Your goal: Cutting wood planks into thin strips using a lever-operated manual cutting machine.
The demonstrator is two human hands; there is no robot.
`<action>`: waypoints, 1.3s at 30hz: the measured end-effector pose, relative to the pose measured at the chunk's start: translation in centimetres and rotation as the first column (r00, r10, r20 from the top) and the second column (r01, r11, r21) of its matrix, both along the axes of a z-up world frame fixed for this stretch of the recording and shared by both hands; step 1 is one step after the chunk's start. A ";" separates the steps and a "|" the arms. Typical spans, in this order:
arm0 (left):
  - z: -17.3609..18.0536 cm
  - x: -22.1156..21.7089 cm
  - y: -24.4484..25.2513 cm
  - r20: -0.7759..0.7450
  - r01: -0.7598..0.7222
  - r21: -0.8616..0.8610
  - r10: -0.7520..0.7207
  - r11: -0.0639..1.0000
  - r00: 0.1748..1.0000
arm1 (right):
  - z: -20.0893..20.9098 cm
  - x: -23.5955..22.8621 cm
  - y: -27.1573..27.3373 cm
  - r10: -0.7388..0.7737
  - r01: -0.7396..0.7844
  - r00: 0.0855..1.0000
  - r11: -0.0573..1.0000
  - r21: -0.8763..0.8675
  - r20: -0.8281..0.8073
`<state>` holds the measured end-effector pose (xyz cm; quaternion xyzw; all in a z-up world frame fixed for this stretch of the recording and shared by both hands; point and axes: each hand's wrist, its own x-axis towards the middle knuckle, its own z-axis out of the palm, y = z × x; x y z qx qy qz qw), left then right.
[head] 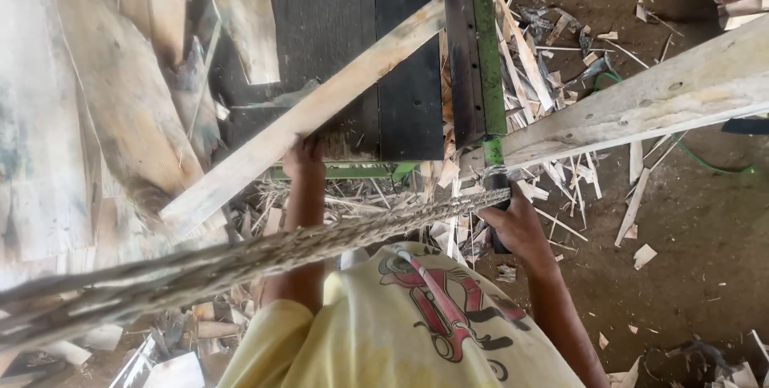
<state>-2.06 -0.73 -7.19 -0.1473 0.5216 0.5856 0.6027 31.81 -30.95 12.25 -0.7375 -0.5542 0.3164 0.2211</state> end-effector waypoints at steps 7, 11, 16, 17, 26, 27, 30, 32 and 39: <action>13.2 2.2 -3.0 -0.371 0.133 0.421 0.037 0.897 0.928 | 0.2 1.5 0.2 0.213 -0.392 0.867 0.850 0.352 0.451; 17.1 -2.8 1.7 -0.526 0.133 0.361 0.084 0.923 0.846 | 4.7 -0.5 0.5 0.103 -0.135 0.981 0.972 0.193 0.164; 13.8 -5.9 8.0 -0.529 0.188 0.432 0.079 0.882 0.845 | 3.0 -2.3 1.3 -0.393 0.361 0.841 0.919 -0.157 -0.371; 13.0 -5.3 9.0 -0.477 0.172 0.372 0.029 0.912 0.878 | 3.1 -2.8 1.9 -0.455 0.390 0.820 0.888 -0.242 -0.347; 10.1 -2.2 11.0 -0.449 0.234 0.291 -0.083 0.927 0.889 | 10.3 -2.1 1.0 -0.287 0.259 0.929 0.956 -0.141 -0.234; 10.3 -2.0 11.3 -0.467 0.239 0.262 -0.094 0.935 0.879 | 12.6 -1.8 1.3 -0.278 0.253 0.929 0.959 -0.129 -0.244; 7.9 -2.4 11.4 -0.433 0.197 0.277 -0.061 0.941 0.899 | 16.0 -2.5 1.9 -0.443 0.390 0.839 0.895 -0.217 -0.316; 8.5 -2.0 10.8 -0.411 0.175 0.250 -0.059 0.952 0.910 | 12.5 -3.7 2.0 -0.504 0.422 0.794 0.859 -0.289 -0.339; 7.8 -2.1 10.1 -0.334 0.172 0.223 -0.091 0.960 0.938 | -25.3 1.7 -2.8 -0.411 0.391 0.784 0.909 -0.145 -0.464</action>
